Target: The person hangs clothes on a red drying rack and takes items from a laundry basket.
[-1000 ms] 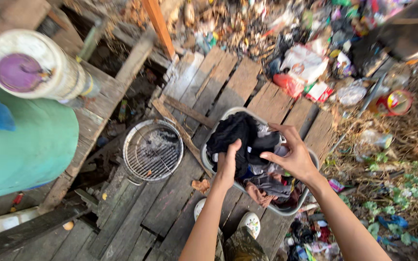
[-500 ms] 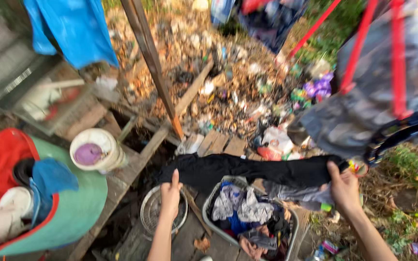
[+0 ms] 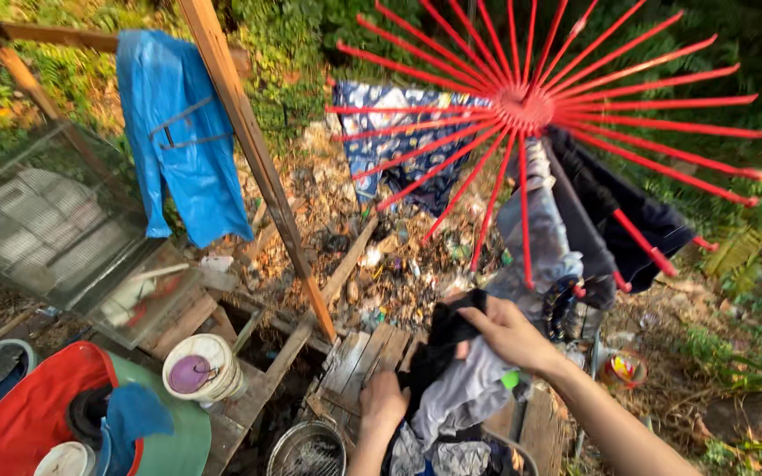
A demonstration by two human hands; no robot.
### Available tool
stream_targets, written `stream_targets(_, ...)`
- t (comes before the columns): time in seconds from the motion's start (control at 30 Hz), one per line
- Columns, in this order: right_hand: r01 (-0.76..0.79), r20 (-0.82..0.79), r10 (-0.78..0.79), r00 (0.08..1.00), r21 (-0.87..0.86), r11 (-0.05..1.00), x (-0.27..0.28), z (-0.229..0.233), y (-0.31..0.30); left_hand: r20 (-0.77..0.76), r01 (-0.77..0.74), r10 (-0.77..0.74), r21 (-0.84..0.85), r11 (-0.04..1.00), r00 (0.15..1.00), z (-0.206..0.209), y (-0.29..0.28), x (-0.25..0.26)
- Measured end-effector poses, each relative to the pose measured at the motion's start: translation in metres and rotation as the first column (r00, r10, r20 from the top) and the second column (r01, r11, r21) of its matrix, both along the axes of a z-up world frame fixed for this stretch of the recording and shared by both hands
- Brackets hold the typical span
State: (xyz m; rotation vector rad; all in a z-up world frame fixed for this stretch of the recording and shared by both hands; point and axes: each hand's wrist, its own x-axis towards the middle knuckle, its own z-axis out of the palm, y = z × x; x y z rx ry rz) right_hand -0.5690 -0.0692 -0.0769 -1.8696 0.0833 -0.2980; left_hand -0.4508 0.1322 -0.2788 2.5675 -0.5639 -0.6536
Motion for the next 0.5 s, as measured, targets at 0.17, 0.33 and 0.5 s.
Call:
stream_targets(0.17,0.008,-0.138,-0.035,0.990,-0.197,0.980,0.017,0.105,0.013,0.117,0.229,-0.197,-0.429,0.874,0.973,0.062,-0.019,0.003)
stream_targets(0.33,-0.001,-0.043,0.006,0.999,0.122,0.993,0.020,0.166,-0.005,0.058,0.211,-0.231,-0.658,0.723,0.971,0.110,-0.003,0.013)
stream_targets(0.5,0.017,-0.227,0.012,0.974,0.124,0.992,0.019,0.204,-0.013,0.206,0.307,-0.236,-0.758,0.576,0.950,0.180,0.022,0.007)
